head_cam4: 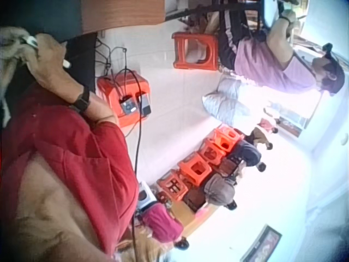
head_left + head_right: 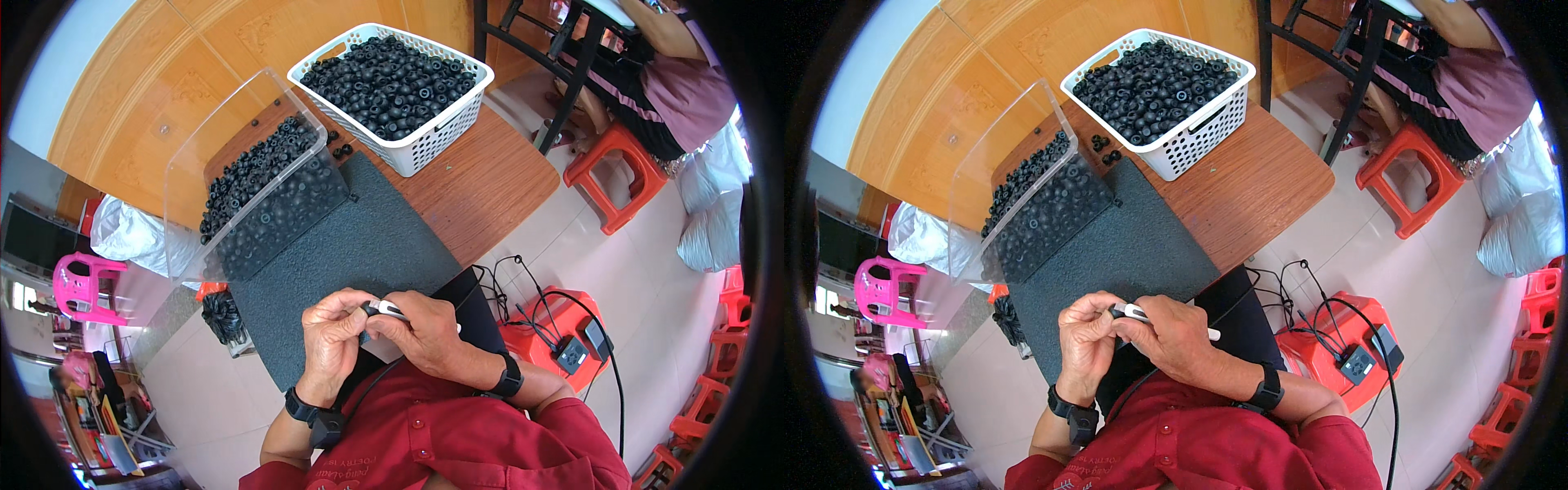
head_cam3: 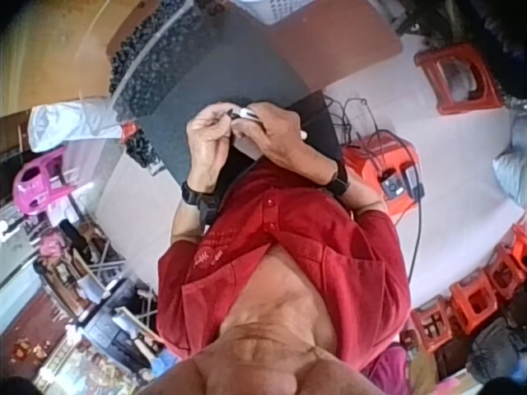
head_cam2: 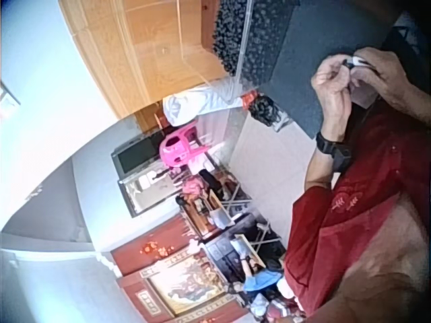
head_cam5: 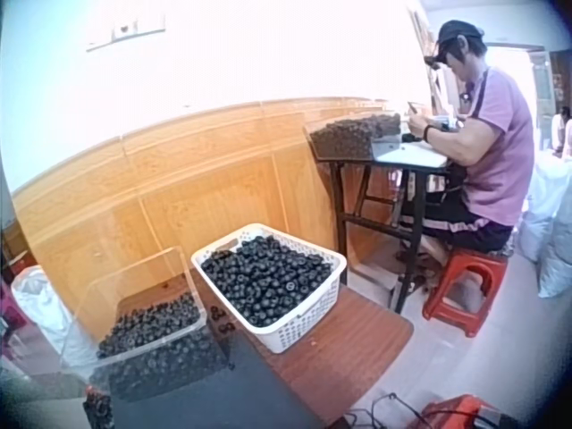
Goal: Manually assembling small black rubber caps onto white plastic inserts.
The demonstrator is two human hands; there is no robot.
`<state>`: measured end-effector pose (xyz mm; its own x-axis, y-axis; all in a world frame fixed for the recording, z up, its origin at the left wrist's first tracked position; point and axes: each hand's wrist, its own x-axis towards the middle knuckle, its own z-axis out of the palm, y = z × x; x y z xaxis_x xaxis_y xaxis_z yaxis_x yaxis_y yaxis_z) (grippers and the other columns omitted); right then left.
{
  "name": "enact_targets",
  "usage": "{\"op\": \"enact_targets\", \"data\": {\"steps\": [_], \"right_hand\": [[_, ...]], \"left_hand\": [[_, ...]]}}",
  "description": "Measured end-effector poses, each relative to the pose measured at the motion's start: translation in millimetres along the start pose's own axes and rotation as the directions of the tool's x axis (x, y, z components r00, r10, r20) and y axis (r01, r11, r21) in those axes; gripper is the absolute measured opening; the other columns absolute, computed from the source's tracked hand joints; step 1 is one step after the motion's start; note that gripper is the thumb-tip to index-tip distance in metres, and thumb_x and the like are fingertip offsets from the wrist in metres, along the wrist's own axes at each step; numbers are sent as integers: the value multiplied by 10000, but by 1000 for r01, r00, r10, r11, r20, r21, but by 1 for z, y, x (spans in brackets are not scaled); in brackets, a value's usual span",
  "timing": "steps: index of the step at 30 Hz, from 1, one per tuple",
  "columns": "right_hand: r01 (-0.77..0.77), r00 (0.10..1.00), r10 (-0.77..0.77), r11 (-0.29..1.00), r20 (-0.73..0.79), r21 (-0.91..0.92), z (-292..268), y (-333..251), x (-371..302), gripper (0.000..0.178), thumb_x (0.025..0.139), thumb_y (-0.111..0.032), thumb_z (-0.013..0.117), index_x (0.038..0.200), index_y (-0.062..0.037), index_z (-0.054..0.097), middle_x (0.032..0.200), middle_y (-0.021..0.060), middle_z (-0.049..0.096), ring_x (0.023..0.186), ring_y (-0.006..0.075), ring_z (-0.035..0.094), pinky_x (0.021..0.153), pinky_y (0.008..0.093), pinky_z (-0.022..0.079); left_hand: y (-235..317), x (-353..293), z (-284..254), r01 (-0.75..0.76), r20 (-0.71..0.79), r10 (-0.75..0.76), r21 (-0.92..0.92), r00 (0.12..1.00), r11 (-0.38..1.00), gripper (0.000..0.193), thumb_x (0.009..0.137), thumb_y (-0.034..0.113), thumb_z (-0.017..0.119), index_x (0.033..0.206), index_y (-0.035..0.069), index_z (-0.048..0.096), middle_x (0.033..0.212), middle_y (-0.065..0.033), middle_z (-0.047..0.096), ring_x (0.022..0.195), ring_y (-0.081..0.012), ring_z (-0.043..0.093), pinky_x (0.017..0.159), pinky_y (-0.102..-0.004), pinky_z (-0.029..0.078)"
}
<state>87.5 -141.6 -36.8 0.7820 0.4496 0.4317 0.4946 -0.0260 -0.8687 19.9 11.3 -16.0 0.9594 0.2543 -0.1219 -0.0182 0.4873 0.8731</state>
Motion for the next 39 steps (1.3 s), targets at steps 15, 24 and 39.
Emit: {"op": "enact_targets", "data": {"steps": [15, 24, 39], "right_hand": [[32, 999, -29, 994, 34, -108, -5, -2, -1, 255, 887, -270, 742, 908, -42, 630, 707, 85, 602, 594, 240, 615, 529, 344, 465], [67, 998, -67, 989, 7, -134, -3, 2, -2, 323, 886, -336, 730, 863, -44, 595, 667, 95, 578, 558, 259, 604, 489, 364, 459], [132, 991, -132, 982, 10, -138, 2, 6, -2, 332, 907, -335, 704, 807, -52, 562, 630, 90, 550, 532, 257, 583, 461, 366, 441]], "left_hand": [[-4, -3, -4, 39, -43, -39, 1, 998, 999, 231, 862, 85, 744, 1037, -62, 706, 959, -159, 712, 749, -206, 669, 607, -310, 542], [-4, -3, -3, 43, -27, -44, -24, 999, 999, 246, 860, 89, 747, 1039, -72, 701, 953, -168, 713, 721, -208, 665, 602, -312, 539], [-1, -7, 3, 116, -115, -124, -78, 986, 990, 243, 893, 109, 718, 1030, -89, 686, 938, -172, 712, 683, -200, 652, 613, -308, 544]]}}
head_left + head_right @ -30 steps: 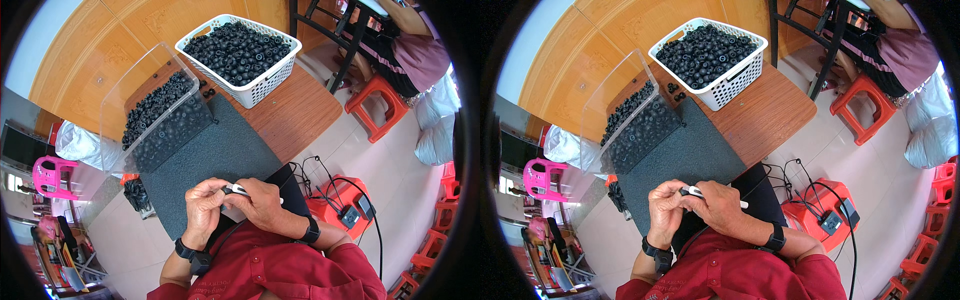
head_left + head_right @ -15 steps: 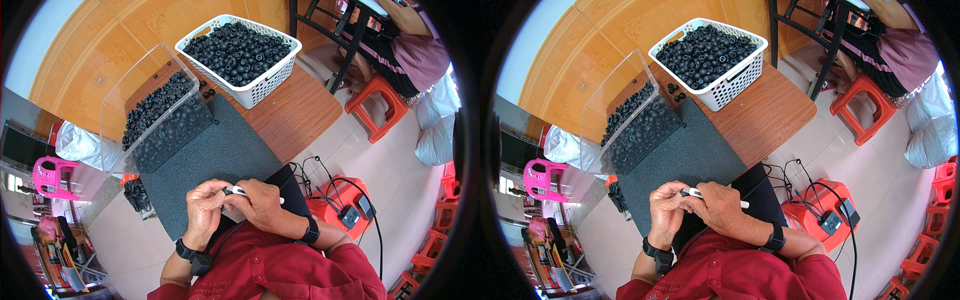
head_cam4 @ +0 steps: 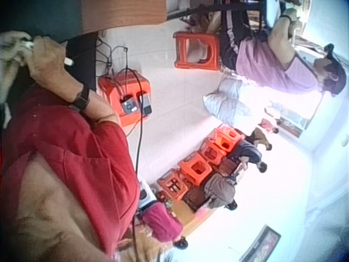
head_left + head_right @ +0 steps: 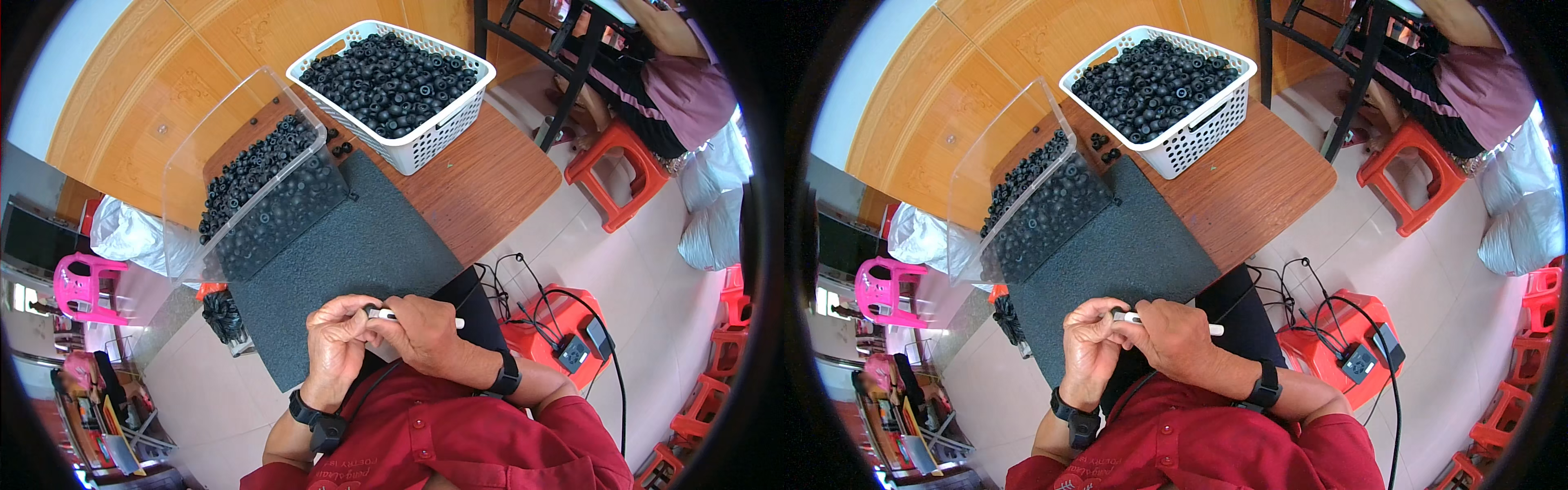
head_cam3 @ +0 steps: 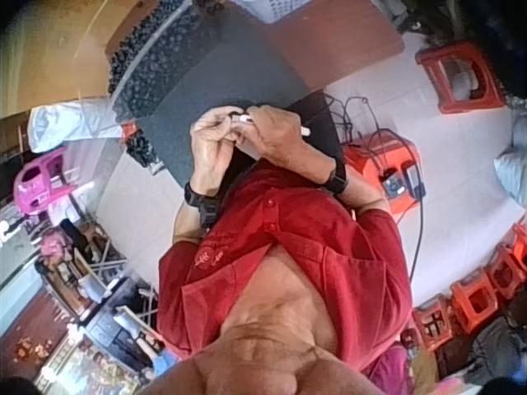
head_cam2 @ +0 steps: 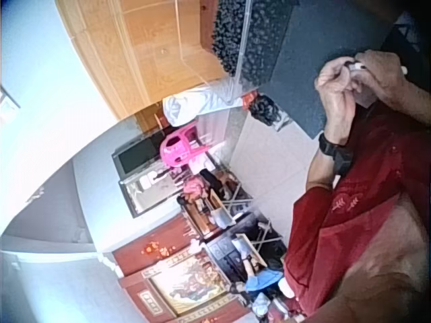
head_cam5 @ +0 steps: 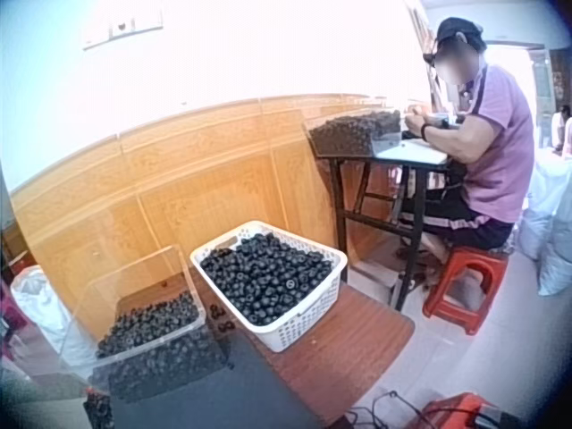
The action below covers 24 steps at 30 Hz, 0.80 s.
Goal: Manually assembling small black rubber caps onto white plastic inserts.
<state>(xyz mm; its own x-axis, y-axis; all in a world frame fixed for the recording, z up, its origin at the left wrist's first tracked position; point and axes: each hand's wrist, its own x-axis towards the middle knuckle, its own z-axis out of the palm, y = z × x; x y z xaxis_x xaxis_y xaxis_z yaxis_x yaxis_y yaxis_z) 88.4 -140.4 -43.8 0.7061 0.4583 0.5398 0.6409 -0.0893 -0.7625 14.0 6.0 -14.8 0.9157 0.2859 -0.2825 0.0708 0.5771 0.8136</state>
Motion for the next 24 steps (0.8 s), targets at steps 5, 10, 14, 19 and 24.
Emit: {"op": "enact_targets", "data": {"steps": [5, 10, 14, 19, 24], "right_hand": [[-27, 999, 27, 1000, -41, 9, -1, -1, 3, 347, 888, -351, 726, 797, -56, 567, 632, 94, 562, 533, 258, 586, 469, 368, 446], [-34, 999, 33, 999, -41, -18, -4, -5, 6, 353, 876, -352, 737, 790, -59, 560, 625, 93, 557, 527, 258, 582, 468, 364, 452], [-13, 999, 11, 998, -31, -60, -2, -1, 4, 363, 879, -345, 733, 766, -62, 536, 618, 91, 548, 524, 255, 580, 461, 361, 451], [42, 999, -43, 991, -8, -130, -4, -1, 6, 360, 890, -330, 722, 754, -62, 524, 602, 91, 529, 519, 257, 577, 452, 361, 446], [27, 999, -28, 1000, 28, 6, -3, 1, -1, 297, 902, -275, 724, 796, -38, 578, 639, 99, 572, 551, 242, 603, 465, 343, 450]], "left_hand": [[-2, 1, 0, -30, 18, 31, -16, 999, 999, 250, 893, 113, 721, 1038, -87, 681, 936, -169, 711, 685, -201, 654, 610, -309, 549], [-3, 2, -1, -32, -1, 32, -9, 999, 999, 244, 896, 108, 717, 1041, -85, 679, 920, -160, 709, 678, -196, 650, 612, -317, 545], [-4, 1, -1, -18, -6, 17, -14, 1000, 1000, 239, 906, 108, 703, 1041, -88, 676, 910, -157, 705, 673, -193, 645, 613, -320, 544], [-8, 1, -6, 2, -7, -2, -21, 1000, 1000, 234, 927, 115, 677, 1046, -86, 674, 904, -161, 702, 670, -192, 640, 613, -321, 539], [-5, 0, -4, 41, -25, -42, -37, 999, 998, 234, 924, 114, 683, 1052, -82, 673, 911, -162, 701, 674, -198, 639, 621, -327, 533]]}}
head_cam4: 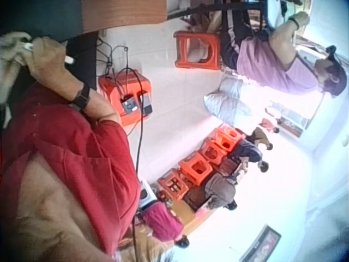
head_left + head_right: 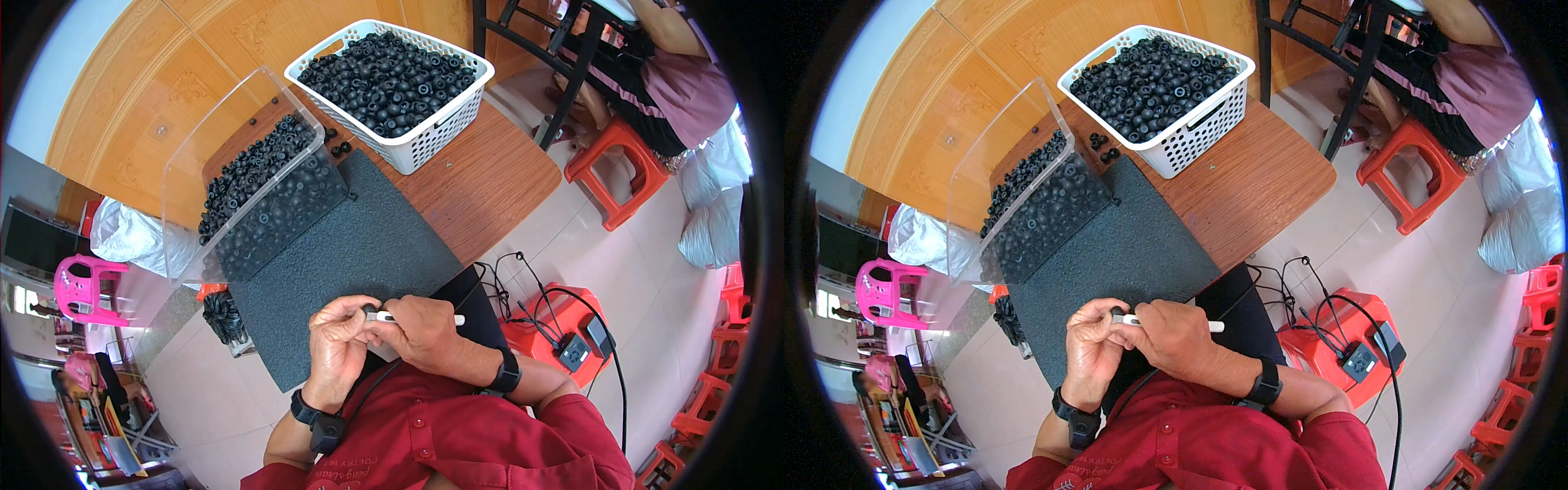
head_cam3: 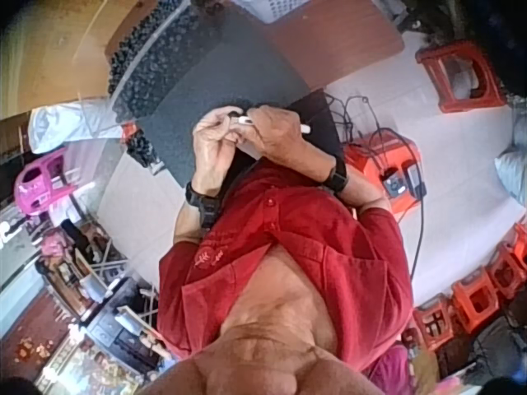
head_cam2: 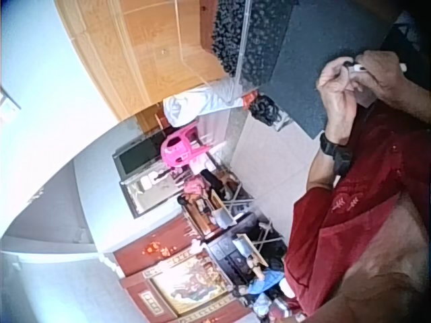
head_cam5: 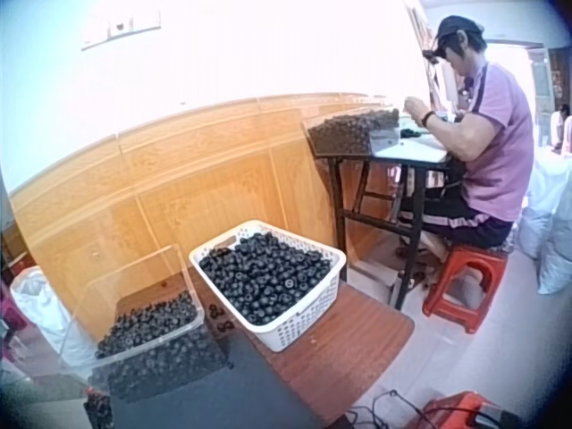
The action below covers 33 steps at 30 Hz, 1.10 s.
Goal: Manually assembling small black rubber caps onto white plastic inserts.
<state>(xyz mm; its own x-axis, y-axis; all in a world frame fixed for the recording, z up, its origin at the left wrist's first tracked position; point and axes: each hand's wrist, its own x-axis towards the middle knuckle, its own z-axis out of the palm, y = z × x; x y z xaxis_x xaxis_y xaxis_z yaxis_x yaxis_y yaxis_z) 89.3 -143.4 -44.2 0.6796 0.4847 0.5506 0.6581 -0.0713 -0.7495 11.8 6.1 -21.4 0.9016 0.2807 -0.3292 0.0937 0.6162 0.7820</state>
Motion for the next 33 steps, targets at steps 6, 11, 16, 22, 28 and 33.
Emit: {"op": "enact_targets", "data": {"steps": [6, 11, 16, 22, 28, 33], "right_hand": [[-383, 914, 392, 746, 106, 544, -3, -9, 5, 264, 948, -239, 697, 833, -13, 625, 717, 73, 664, 644, 111, 624, 539, 275, 469], [-503, 858, 458, 652, 233, 567, -11, -15, 10, 263, 956, -232, 693, 839, -5, 631, 738, 25, 652, 699, 54, 570, 600, 248, 467], [-521, 846, 470, 627, 251, 580, -16, -17, 10, 244, 962, -209, 673, 839, -3, 631, 739, 15, 641, 705, 48, 550, 595, 247, 455], [-523, 842, 484, 625, 237, 580, -16, -15, 8, 226, 947, -179, 654, 817, 2, 619, 697, 11, 600, 687, 42, 528, 577, 248, 436], [-527, 844, 481, 666, 236, 528, -27, -23, 13, 213, 943, -170, 640, 818, 2, 621, 705, 26, 639, 678, 46, 550, 569, 262, 449], [-523, 844, 488, 657, 223, 543, -29, -17, 8, 177, 951, -160, 638, 868, -4, 643, 701, 15, 614, 682, 48, 539, 594, 260, 454]], "left_hand": [[2, 4, 3, -105, 54, 103, 28, 993, 994, 232, 883, 102, 726, 1046, -59, 692, 927, -142, 702, 694, -207, 645, 643, -327, 532], [-2, 4, 5, -184, 94, 176, 91, 980, 979, 244, 861, 94, 736, 1046, -60, 702, 923, -123, 692, 722, -208, 648, 664, -318, 535], [-2, 3, 6, -158, 117, 150, 65, 982, 985, 235, 857, 85, 736, 1037, -63, 703, 922, -124, 681, 741, -208, 654, 677, -317, 545], [-1, 5, 8, -146, 134, 136, 73, 982, 987, 224, 860, 74, 730, 1034, -64, 703, 931, -128, 679, 750, -211, 657, 674, -322, 556], [0, 3, 10, -134, 119, 122, 102, 985, 986, 283, 829, 106, 770, 1028, -74, 682, 931, -133, 682, 745, -220, 670, 659, -343, 579], [8, 8, 22, -121, 127, 102, 154, 987, 981, 232, 838, 87, 761, 1001, -66, 699, 908, -138, 693, 729, -217, 666, 642, -343, 570]]}}
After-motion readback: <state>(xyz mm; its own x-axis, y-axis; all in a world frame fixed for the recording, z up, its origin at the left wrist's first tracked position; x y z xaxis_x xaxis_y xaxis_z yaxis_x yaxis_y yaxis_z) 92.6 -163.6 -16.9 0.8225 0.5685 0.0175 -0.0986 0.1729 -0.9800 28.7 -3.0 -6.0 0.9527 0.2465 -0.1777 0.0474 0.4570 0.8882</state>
